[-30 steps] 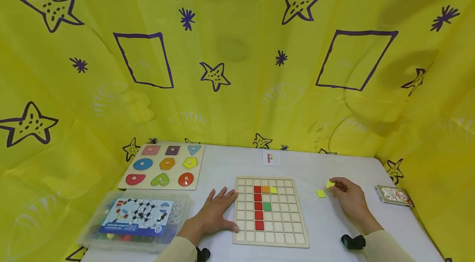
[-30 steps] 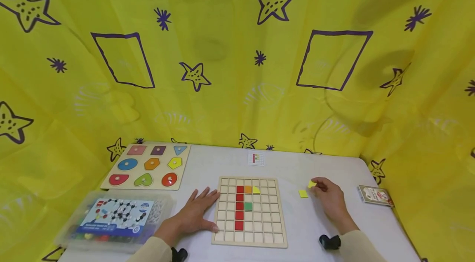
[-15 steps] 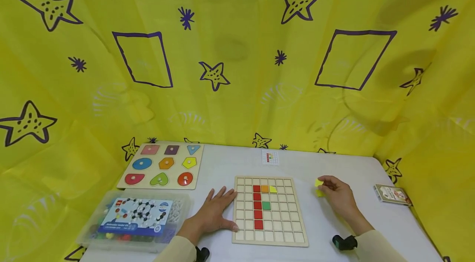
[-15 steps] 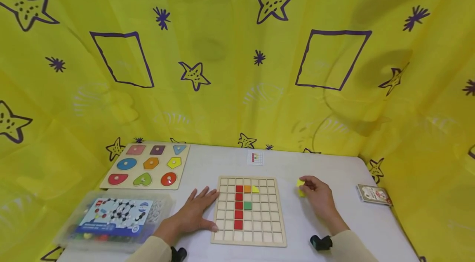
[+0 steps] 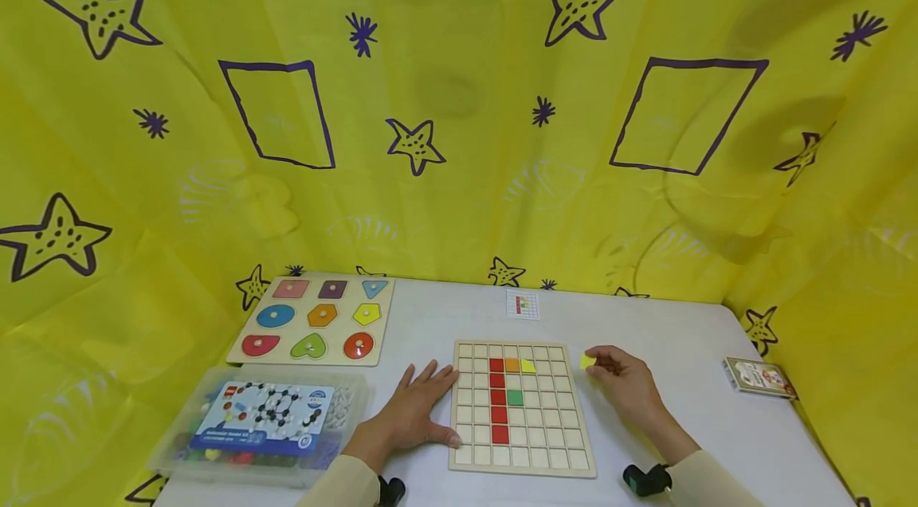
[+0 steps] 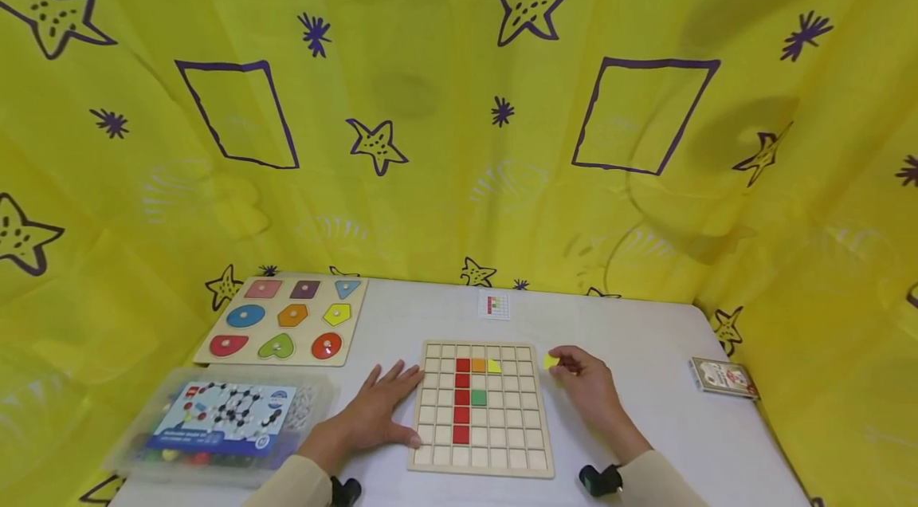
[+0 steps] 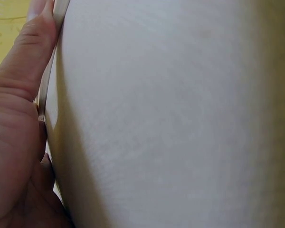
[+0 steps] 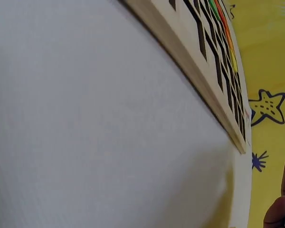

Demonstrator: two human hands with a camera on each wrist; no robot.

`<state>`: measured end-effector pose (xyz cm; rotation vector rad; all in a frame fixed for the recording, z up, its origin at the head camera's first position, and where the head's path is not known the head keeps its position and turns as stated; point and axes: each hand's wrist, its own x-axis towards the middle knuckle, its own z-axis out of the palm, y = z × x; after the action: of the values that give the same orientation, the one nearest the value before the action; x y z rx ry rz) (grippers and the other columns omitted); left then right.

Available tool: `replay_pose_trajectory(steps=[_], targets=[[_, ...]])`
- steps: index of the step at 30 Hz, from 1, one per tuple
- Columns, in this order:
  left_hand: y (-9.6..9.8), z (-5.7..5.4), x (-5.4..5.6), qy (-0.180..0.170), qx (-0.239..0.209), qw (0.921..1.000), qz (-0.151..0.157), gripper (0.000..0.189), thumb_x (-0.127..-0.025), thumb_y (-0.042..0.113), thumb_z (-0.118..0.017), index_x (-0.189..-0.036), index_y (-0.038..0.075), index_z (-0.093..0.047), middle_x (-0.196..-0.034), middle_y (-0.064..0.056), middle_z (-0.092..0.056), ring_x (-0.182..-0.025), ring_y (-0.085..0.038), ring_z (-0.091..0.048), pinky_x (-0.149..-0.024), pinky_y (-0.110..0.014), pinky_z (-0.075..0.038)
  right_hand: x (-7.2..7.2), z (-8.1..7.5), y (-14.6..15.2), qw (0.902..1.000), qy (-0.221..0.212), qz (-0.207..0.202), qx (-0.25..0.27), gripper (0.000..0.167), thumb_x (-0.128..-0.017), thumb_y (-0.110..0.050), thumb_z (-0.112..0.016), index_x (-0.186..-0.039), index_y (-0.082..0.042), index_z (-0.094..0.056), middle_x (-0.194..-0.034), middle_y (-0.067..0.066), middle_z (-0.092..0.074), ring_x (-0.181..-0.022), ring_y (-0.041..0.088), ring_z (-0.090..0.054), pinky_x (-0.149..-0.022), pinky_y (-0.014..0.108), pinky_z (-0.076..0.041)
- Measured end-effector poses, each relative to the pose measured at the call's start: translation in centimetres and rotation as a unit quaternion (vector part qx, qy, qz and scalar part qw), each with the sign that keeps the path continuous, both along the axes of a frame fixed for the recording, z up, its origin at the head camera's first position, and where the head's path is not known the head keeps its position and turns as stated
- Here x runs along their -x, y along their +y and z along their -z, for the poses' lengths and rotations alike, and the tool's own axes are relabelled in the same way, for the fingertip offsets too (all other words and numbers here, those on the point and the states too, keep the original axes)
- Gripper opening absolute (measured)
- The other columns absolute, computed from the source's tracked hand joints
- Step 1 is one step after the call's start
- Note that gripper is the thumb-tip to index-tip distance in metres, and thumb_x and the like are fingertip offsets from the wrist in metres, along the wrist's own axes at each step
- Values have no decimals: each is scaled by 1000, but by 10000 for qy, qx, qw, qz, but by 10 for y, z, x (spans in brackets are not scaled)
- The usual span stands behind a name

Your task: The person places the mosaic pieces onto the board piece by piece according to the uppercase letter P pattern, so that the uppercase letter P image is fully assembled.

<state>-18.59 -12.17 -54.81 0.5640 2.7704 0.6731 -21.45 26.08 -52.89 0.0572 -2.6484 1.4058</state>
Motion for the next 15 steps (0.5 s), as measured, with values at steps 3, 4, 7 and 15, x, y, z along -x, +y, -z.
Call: replay_pose_trajectory(steps=[3,4,7,15], targets=[[0,0,0,-2,5,10000,3,112,-71,62,-89,-163,17,-42,-170,-3,-40,-163,-33,-22,-133,-62,-7,-2,0,-11,9999,-16,-136,101,20,-95,2,-73,-115,-3,-75,-103,10,-73,-86,7,-57,-68,19,-51],[0,0,0,-4,3,10000,0,112,-71,62,-89,-163,17,-42,-170,-3,-40,-163,-33,-22,-133,-62,-7,-3,0,-14,9998,-25,-174,123,20,-95,2,-73,-114,-3,-75,-103,10,-74,-86,7,-58,-68,19,-52],[0,0,0,-3,5,10000,-1,112,-71,62,-89,-163,17,-42,-170,-4,-40,-163,-33,-22,-133,-62,-7,-5,0,-23,9993,-132,-291,204,20,-94,3,-74,-113,-4,-76,-100,8,-74,-86,9,-59,-69,20,-52],[1,-1,1,-32,-15,10000,-15,113,-71,62,-89,-163,18,-41,-170,-3,-40,-163,-33,-22,-133,-62,-7,-12,3,-44,9952,-600,-646,425,20,-93,3,-75,-112,-3,-76,-96,5,-72,-85,13,-58,-70,20,-53]])
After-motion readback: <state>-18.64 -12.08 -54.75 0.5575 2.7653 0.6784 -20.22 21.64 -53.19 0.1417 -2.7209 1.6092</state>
